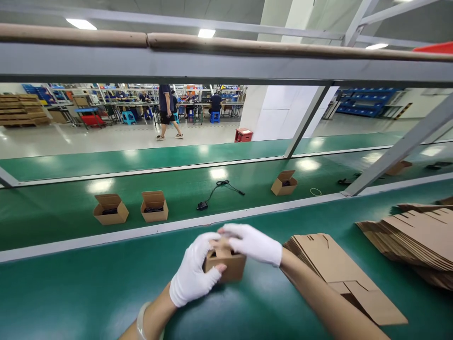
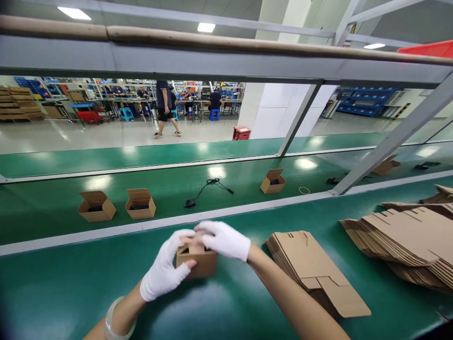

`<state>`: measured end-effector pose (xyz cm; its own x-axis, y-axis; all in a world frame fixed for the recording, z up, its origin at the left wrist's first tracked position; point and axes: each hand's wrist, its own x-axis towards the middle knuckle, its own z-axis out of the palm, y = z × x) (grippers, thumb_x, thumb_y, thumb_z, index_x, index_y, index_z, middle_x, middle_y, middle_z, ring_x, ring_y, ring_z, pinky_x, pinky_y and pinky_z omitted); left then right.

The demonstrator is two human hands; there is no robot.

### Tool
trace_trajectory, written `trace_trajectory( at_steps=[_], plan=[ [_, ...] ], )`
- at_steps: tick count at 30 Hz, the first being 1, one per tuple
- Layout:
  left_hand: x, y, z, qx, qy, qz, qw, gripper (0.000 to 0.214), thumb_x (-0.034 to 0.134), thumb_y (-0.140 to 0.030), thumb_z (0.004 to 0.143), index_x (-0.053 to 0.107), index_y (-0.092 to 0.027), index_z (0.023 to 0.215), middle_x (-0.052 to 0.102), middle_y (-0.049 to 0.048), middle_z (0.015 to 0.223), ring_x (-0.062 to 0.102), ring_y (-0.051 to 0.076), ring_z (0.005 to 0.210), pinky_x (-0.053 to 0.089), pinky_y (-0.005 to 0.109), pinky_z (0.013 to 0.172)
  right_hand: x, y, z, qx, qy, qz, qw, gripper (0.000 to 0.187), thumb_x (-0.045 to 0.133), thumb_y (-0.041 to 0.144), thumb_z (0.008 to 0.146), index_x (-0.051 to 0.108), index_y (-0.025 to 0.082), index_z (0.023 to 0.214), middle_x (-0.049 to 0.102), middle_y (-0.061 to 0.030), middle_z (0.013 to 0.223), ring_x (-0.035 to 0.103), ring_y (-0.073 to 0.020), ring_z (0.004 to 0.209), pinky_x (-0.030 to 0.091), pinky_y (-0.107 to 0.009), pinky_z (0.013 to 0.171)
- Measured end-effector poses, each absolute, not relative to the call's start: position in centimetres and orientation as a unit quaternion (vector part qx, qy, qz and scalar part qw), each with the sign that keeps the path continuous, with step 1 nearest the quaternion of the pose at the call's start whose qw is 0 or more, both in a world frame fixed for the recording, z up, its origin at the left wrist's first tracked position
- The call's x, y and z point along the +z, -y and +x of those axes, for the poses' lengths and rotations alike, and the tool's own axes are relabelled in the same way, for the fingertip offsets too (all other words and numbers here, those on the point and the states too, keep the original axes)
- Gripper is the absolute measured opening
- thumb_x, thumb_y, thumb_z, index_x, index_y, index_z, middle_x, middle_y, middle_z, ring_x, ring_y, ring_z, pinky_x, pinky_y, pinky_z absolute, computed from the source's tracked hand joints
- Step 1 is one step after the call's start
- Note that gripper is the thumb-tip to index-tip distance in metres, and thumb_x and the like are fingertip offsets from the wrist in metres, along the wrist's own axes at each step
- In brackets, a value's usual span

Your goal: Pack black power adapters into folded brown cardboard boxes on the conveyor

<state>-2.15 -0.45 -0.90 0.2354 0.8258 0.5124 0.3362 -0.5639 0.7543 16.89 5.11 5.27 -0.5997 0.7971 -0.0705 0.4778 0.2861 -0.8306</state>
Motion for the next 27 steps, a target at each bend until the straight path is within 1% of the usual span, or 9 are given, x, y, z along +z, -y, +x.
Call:
trace_trajectory(
  at_steps=[2, 6, 9, 10, 13, 16, 19, 22, 27],
  plan=[
    [-1.0, -0.3, -2.3, 0.545, -0.462, 0.671, 0.198, 0.034, 0.054, -0.036, 0.082, 0.046, -0.022, 0.112, 0.052, 0.0113, 0.12, 0.053, 0.025, 0.109, 0.042, 0.042, 0.094, 4.1, -4.7, 17.4, 0.515, 0.676, -0.439, 0.293, 0.03, 0.047, 0.043, 0.082, 0.059, 0.017, 0.091, 0.063, -0.0087, 0.091, 0.059, -0.0202, 0.082, 0.046, -0.034, 0.071],
    [-1.6, -1.2, -1.9, 0.587, -0.515, 0.606, 0.151, 0.046, 0.053, -0.04, 0.083, 0.042, -0.021, 0.123, 0.047, 0.0128, 0.129, 0.047, 0.027, 0.12, 0.038, 0.044, 0.101, 1.3, -3.0, 16.7, 0.669, 0.556, -0.354, 0.344, 0.049, 0.056, 0.061, 0.074, 0.057, 0.016, 0.095, 0.061, -0.0088, 0.084, 0.06, -0.021, 0.078, 0.047, -0.038, 0.073],
    [-2.7, -1.7, -2.0, 0.524, -0.452, 0.692, 0.203, 0.065, 0.056, -0.046, 0.08, 0.031, -0.021, 0.135, 0.039, 0.0146, 0.139, 0.041, 0.028, 0.127, 0.036, 0.044, 0.104, 0.4, -2.8, 16.1, 0.606, 0.541, -0.359, 0.46, 0.048, 0.054, 0.059, 0.077, 0.054, 0.025, 0.109, 0.062, -0.0072, 0.095, 0.058, -0.0217, 0.087, 0.047, -0.036, 0.077],
    [-3.1, -2.1, -2.4, 0.493, -0.435, 0.72, 0.221, 0.072, 0.057, -0.048, 0.078, 0.027, -0.02, 0.138, 0.037, 0.0151, 0.141, 0.039, 0.028, 0.129, 0.035, 0.045, 0.105, 0.4, -3.0, 16.3, 0.559, 0.563, -0.392, 0.466, 0.042, 0.051, 0.055, 0.08, 0.054, 0.026, 0.109, 0.062, -0.0064, 0.095, 0.058, -0.0216, 0.087, 0.047, -0.035, 0.076],
    [-4.7, -4.9, -4.8, 0.411, -0.512, 0.723, 0.216, 0.077, 0.059, -0.05, 0.075, 0.029, -0.017, 0.138, 0.039, 0.015, 0.141, 0.037, 0.028, 0.131, 0.032, 0.045, 0.107, 0.7, -4.2, 17.4, 0.365, 0.711, -0.503, 0.329, 0.024, 0.043, 0.035, 0.085, 0.061, 0.022, 0.095, 0.064, -0.0054, 0.084, 0.058, -0.0216, 0.078, 0.045, -0.034, 0.072],
    [-6.2, -8.9, -7.9, 0.361, -0.676, 0.622, 0.164, 0.066, 0.06, -0.043, 0.074, 0.042, -0.012, 0.13, 0.043, 0.0175, 0.137, 0.033, 0.031, 0.131, 0.029, 0.046, 0.108, 0.6, -5.2, 18.0, 0.171, 0.828, -0.523, 0.107, 0.031, 0.039, 0.016, 0.082, 0.065, 0.02, 0.098, 0.067, -0.0073, 0.083, 0.061, -0.0236, 0.078, 0.042, -0.035, 0.073],
    [-7.5, -12.5, -10.0, 0.347, -0.718, 0.581, 0.165, 0.057, 0.067, -0.035, 0.068, 0.053, -0.011, 0.118, 0.046, 0.0194, 0.134, 0.031, 0.037, 0.13, 0.026, 0.052, 0.106, 0.0, -5.9, 17.2, 0.111, 0.851, -0.51, -0.051, 0.038, 0.041, 0.013, 0.079, 0.065, 0.023, 0.107, 0.07, -0.009, 0.093, 0.064, -0.025, 0.083, 0.042, -0.034, 0.072],
    [-8.3, -14.5, -10.9, 0.352, -0.722, 0.567, 0.182, 0.044, 0.072, -0.03, 0.061, 0.063, -0.016, 0.101, 0.052, 0.0151, 0.13, 0.034, 0.039, 0.128, 0.025, 0.053, 0.106, -0.4, -6.8, 15.9, 0.111, 0.837, -0.522, -0.122, 0.036, 0.046, 0.016, 0.079, 0.065, 0.023, 0.109, 0.071, -0.0113, 0.092, 0.066, -0.0275, 0.082, 0.043, -0.034, 0.068],
    [-8.0, -14.9, -11.9, 0.418, -0.678, 0.562, 0.222, 0.025, 0.074, -0.035, 0.057, 0.066, -0.021, 0.077, 0.06, 0.0082, 0.119, 0.041, 0.034, 0.124, 0.027, 0.047, 0.108, -0.1, -7.3, 15.7, 0.114, 0.829, -0.533, -0.121, 0.025, 0.051, 0.024, 0.079, 0.069, 0.021, 0.097, 0.071, -0.0115, 0.087, 0.066, -0.0282, 0.078, 0.042, -0.033, 0.065]
  ],
)
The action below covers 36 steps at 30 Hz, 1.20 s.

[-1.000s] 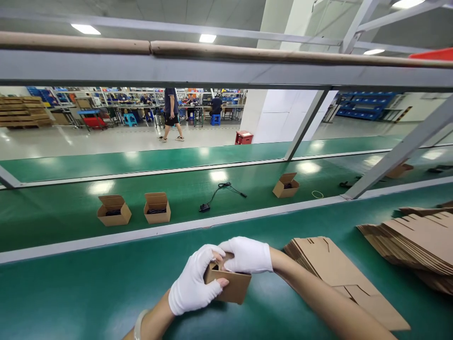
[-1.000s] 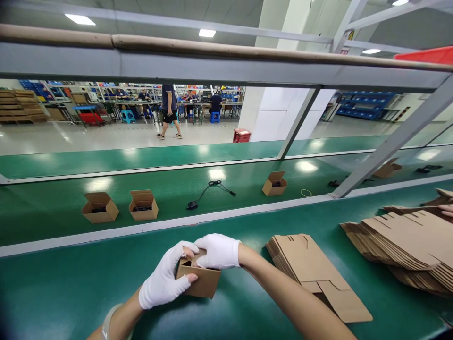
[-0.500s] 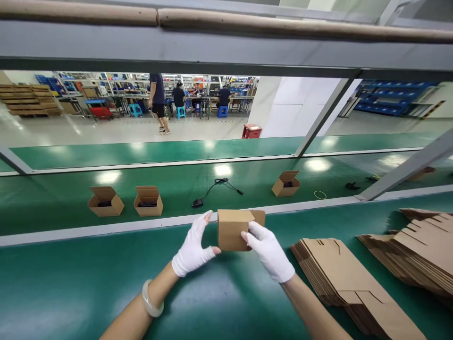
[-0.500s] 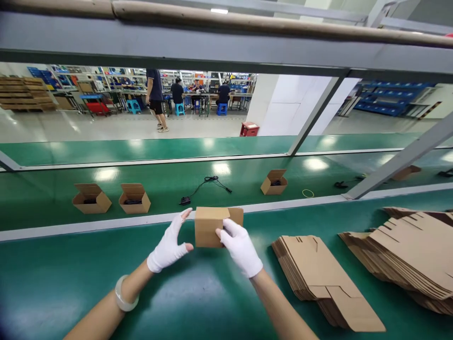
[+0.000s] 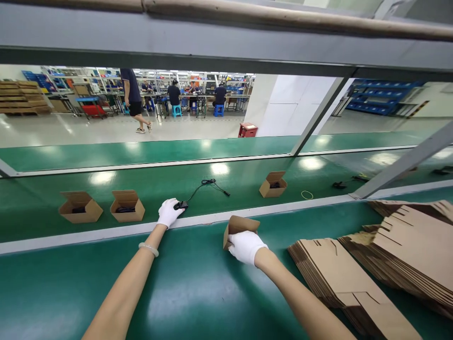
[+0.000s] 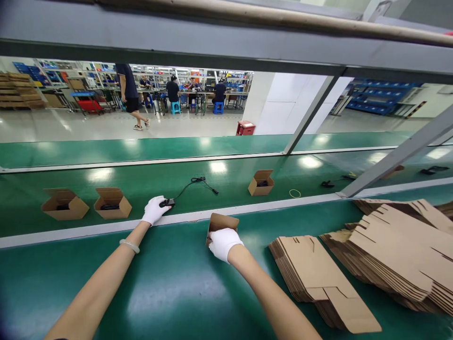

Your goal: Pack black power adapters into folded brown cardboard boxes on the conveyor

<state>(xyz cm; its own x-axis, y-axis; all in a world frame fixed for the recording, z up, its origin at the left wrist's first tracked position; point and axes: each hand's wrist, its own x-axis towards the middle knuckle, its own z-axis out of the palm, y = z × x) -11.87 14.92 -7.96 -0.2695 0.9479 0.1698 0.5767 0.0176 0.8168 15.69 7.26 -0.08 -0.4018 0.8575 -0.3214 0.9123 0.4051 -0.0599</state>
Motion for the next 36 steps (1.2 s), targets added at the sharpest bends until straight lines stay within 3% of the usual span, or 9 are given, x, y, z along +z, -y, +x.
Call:
trace_trajectory(
  at_steps=[4, 8, 10, 12, 15, 20, 24, 30, 36],
  plan=[
    [-5.9, -14.3, -12.0, 0.521, -0.601, 0.55, 0.254, 0.045, 0.07, -0.051, 0.062, 0.062, -0.018, 0.09, 0.062, 0.0119, 0.115, 0.051, 0.03, 0.117, 0.034, 0.045, 0.104, 0.7, -5.6, 16.1, -0.074, -0.828, 0.554, 0.033, 0.024, 0.043, 0.023, 0.085, 0.066, 0.019, 0.092, 0.07, -0.01, 0.085, 0.065, -0.0242, 0.077, 0.041, -0.033, 0.068],
    [-1.3, -13.1, -10.2, 0.628, -0.503, 0.525, 0.278, 0.057, 0.046, -0.07, 0.074, 0.05, -0.021, 0.104, 0.063, 0.01, 0.11, 0.061, 0.023, 0.103, 0.044, 0.042, 0.094, 1.9, -4.3, 14.8, -0.072, -0.83, 0.54, -0.119, 0.026, 0.039, 0.026, 0.089, 0.064, 0.02, 0.092, 0.07, -0.0052, 0.083, 0.063, -0.0194, 0.075, 0.041, -0.03, 0.069],
    [1.7, -11.9, -8.6, 0.704, -0.387, 0.492, 0.336, 0.051, 0.05, -0.068, 0.074, 0.049, -0.023, 0.099, 0.064, 0.0045, 0.095, 0.064, 0.02, 0.092, 0.049, 0.04, 0.088, 2.5, -4.2, 13.3, -0.128, -0.833, 0.515, -0.157, 0.027, 0.045, 0.029, 0.086, 0.061, 0.02, 0.106, 0.068, -0.0058, 0.093, 0.062, -0.0193, 0.078, 0.042, -0.03, 0.07],
    [4.5, -10.2, -6.9, 0.749, -0.253, 0.442, 0.424, 0.039, 0.061, -0.057, 0.074, 0.052, -0.024, 0.092, 0.061, -0.0002, 0.081, 0.065, 0.015, 0.077, 0.053, 0.035, 0.078, 2.7, -4.2, 11.4, -0.207, -0.83, 0.49, -0.168, 0.043, 0.055, 0.033, 0.08, 0.054, 0.017, 0.12, 0.067, -0.007, 0.096, 0.061, -0.0189, 0.077, 0.042, -0.03, 0.069],
    [7.7, -7.1, -4.8, 0.753, -0.17, 0.39, 0.502, 0.03, 0.062, -0.05, 0.077, 0.056, -0.023, 0.089, 0.059, -0.0022, 0.078, 0.061, 0.01, 0.066, 0.052, 0.024, 0.062, 2.4, -3.5, 8.4, -0.342, -0.816, 0.44, -0.152, 0.063, 0.069, 0.035, 0.067, 0.05, 0.016, 0.124, 0.065, -0.0028, 0.082, 0.058, -0.0169, 0.068, 0.041, -0.027, 0.063],
    [9.3, -3.8, -4.1, 0.778, -0.161, 0.352, 0.494, 0.027, 0.062, -0.048, 0.079, 0.056, -0.026, 0.093, 0.059, -0.0033, 0.083, 0.061, 0.008, 0.067, 0.049, 0.018, 0.056, 1.0, -0.9, 5.6, -0.542, -0.772, 0.319, -0.092, 0.028, 0.067, 0.027, 0.068, 0.063, 0.019, 0.094, 0.054, 0.0063, 0.058, 0.046, -0.0096, 0.054, 0.034, -0.021, 0.052],
    [9.1, -3.0, -4.6, 0.79, -0.177, 0.343, 0.476, 0.027, 0.06, -0.047, 0.08, 0.055, -0.023, 0.093, 0.06, -0.0026, 0.085, 0.062, 0.009, 0.073, 0.05, 0.018, 0.059, 0.3, 0.6, 5.6, -0.62, -0.718, 0.297, -0.113, 0.018, 0.067, 0.02, 0.065, 0.061, 0.017, 0.081, 0.049, 0.0075, 0.057, 0.041, -0.0074, 0.052, 0.031, -0.019, 0.048],
    [7.8, -2.1, -4.4, 0.791, -0.231, 0.345, 0.449, 0.025, 0.059, -0.044, 0.082, 0.053, -0.024, 0.096, 0.065, -0.001, 0.09, 0.066, 0.015, 0.084, 0.053, 0.025, 0.067, 0.4, 1.4, 6.9, -0.6, -0.685, 0.338, -0.238, 0.006, 0.054, 0.016, 0.068, 0.051, 0.021, 0.067, 0.054, 0.0027, 0.065, 0.048, -0.012, 0.058, 0.04, -0.024, 0.055],
    [4.0, -0.4, -4.1, 0.684, -0.359, 0.368, 0.517, 0.033, 0.058, -0.046, 0.082, 0.051, -0.02, 0.1, 0.066, 0.0065, 0.102, 0.066, 0.021, 0.093, 0.053, 0.033, 0.077, 3.4, -0.8, 10.1, -0.496, -0.628, 0.404, -0.444, 0.015, 0.054, 0.029, 0.074, 0.056, 0.021, 0.086, 0.06, -0.0012, 0.08, 0.055, -0.0154, 0.068, 0.048, -0.029, 0.066]
  ],
)
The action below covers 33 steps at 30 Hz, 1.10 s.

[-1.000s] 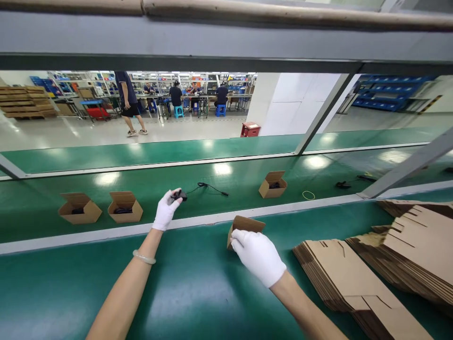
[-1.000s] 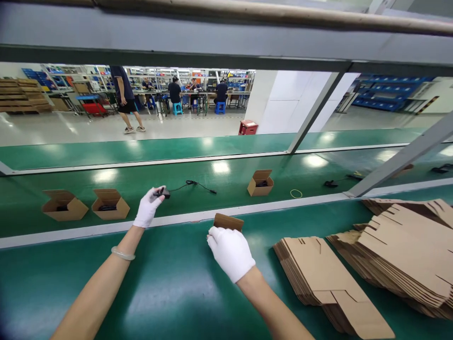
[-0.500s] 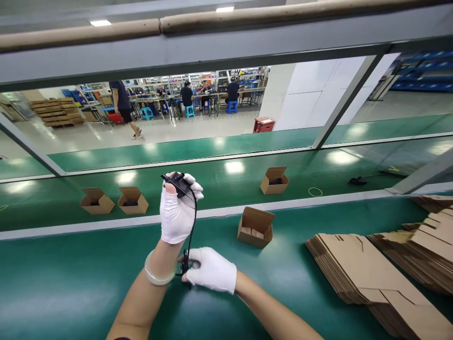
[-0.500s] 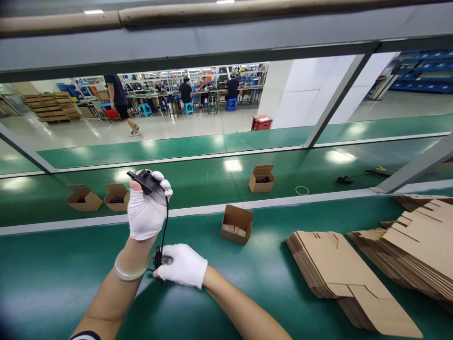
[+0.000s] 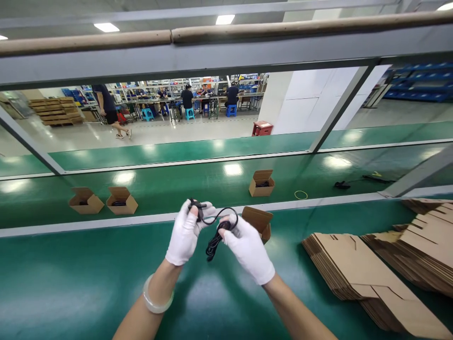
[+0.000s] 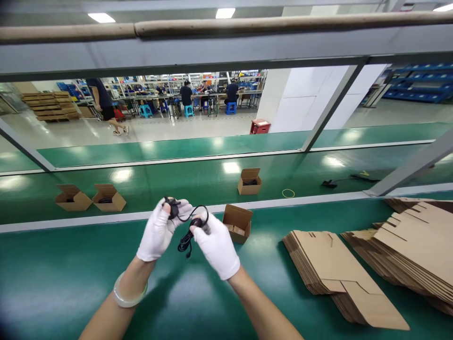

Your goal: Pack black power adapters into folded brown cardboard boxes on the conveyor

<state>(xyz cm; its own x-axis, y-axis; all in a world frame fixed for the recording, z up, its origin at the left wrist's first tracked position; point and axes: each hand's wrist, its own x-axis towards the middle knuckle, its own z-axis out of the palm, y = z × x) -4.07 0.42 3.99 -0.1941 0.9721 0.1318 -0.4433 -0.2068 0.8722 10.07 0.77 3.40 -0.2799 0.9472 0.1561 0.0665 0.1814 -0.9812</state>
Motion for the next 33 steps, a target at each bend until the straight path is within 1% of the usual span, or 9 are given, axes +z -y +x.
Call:
trace_trajectory(
  at_steps=[3, 8, 12, 16, 19, 22, 25, 28, 33],
  plan=[
    [2.0, 0.5, -3.1, 0.603, -0.419, 0.421, 0.533, 0.04, 0.057, -0.049, 0.081, 0.052, -0.018, 0.107, 0.063, 0.0096, 0.112, 0.062, 0.022, 0.1, 0.05, 0.034, 0.085, 4.4, -1.8, 10.8, 0.434, 0.679, -0.41, 0.428, 0.028, 0.052, 0.025, 0.075, 0.059, 0.021, 0.102, 0.064, -0.0033, 0.09, 0.058, -0.0166, 0.075, 0.049, -0.031, 0.074],
    [1.6, 1.1, -1.8, 0.542, -0.428, 0.496, 0.527, 0.047, 0.051, -0.052, 0.083, 0.055, -0.017, 0.115, 0.063, 0.0093, 0.115, 0.059, 0.023, 0.105, 0.045, 0.037, 0.094, 4.9, -1.9, 11.9, 0.347, 0.747, -0.407, 0.396, 0.011, 0.05, 0.021, 0.076, 0.061, 0.02, 0.079, 0.064, -0.0018, 0.078, 0.059, -0.0167, 0.071, 0.049, -0.031, 0.072],
    [0.9, -0.6, -1.0, 0.559, -0.401, 0.534, 0.491, 0.052, 0.05, -0.049, 0.085, 0.046, -0.019, 0.127, 0.053, 0.011, 0.13, 0.05, 0.025, 0.12, 0.039, 0.038, 0.102, 5.4, -2.5, 14.5, 0.282, 0.709, -0.404, 0.504, 0.004, 0.053, 0.023, 0.078, 0.057, 0.02, 0.078, 0.063, -0.0021, 0.079, 0.059, -0.0162, 0.072, 0.049, -0.029, 0.069],
    [-3.0, -3.8, 0.9, 0.52, -0.483, 0.554, 0.435, 0.062, 0.054, -0.037, 0.083, 0.031, -0.018, 0.137, 0.042, 0.013, 0.14, 0.04, 0.025, 0.13, 0.029, 0.043, 0.109, 4.5, -4.2, 17.4, 0.171, 0.678, -0.409, 0.586, 0.005, 0.055, 0.022, 0.079, 0.056, 0.021, 0.084, 0.062, -0.0022, 0.084, 0.059, -0.015, 0.073, 0.049, -0.027, 0.067],
    [-5.7, -5.8, 3.0, 0.448, -0.531, 0.589, 0.413, 0.063, 0.058, -0.028, 0.079, 0.035, -0.019, 0.137, 0.042, 0.0107, 0.141, 0.036, 0.026, 0.132, 0.026, 0.045, 0.111, 2.6, -5.5, 18.8, 0.106, 0.719, -0.425, 0.54, 0.004, 0.053, 0.021, 0.08, 0.056, 0.021, 0.083, 0.062, -0.0029, 0.081, 0.059, -0.0156, 0.072, 0.049, -0.028, 0.069],
    [-7.0, -7.4, 4.9, 0.421, -0.539, 0.607, 0.405, 0.059, 0.057, -0.023, 0.079, 0.039, -0.02, 0.135, 0.045, 0.0079, 0.14, 0.039, 0.024, 0.131, 0.029, 0.04, 0.111, 1.0, -6.4, 19.5, 0.064, 0.765, -0.438, 0.469, 0.007, 0.049, 0.02, 0.081, 0.056, 0.02, 0.081, 0.062, -0.0034, 0.077, 0.059, -0.0162, 0.069, 0.048, -0.028, 0.067],
    [-7.2, -9.2, 6.1, 0.394, -0.559, 0.619, 0.386, 0.056, 0.051, -0.022, 0.082, 0.036, -0.016, 0.136, 0.046, 0.0096, 0.139, 0.042, 0.022, 0.129, 0.033, 0.035, 0.108, 1.1, -7.0, 20.2, 0.054, 0.773, -0.451, 0.442, 0.008, 0.048, 0.022, 0.081, 0.055, 0.021, 0.08, 0.062, -0.0033, 0.076, 0.059, -0.0163, 0.068, 0.048, -0.028, 0.066],
    [-6.9, -11.5, 6.9, 0.359, -0.597, 0.621, 0.358, 0.053, 0.048, -0.027, 0.086, 0.036, -0.011, 0.135, 0.047, 0.0152, 0.137, 0.045, 0.023, 0.126, 0.037, 0.035, 0.104, 2.4, -7.4, 20.8, 0.081, 0.744, -0.463, 0.475, 0.007, 0.05, 0.025, 0.08, 0.055, 0.021, 0.079, 0.062, -0.0025, 0.077, 0.058, -0.0158, 0.069, 0.048, -0.028, 0.067],
    [-5.4, -15.1, 8.3, 0.252, -0.655, 0.641, 0.312, 0.052, 0.054, -0.043, 0.081, 0.054, -0.009, 0.119, 0.056, 0.0205, 0.124, 0.05, 0.033, 0.119, 0.042, 0.041, 0.096, 5.0, -8.1, 21.6, 0.157, 0.671, -0.481, 0.542, 0.008, 0.055, 0.027, 0.076, 0.057, 0.02, 0.079, 0.061, -0.0007, 0.074, 0.055, -0.0143, 0.064, 0.048, -0.028, 0.063]
  ],
)
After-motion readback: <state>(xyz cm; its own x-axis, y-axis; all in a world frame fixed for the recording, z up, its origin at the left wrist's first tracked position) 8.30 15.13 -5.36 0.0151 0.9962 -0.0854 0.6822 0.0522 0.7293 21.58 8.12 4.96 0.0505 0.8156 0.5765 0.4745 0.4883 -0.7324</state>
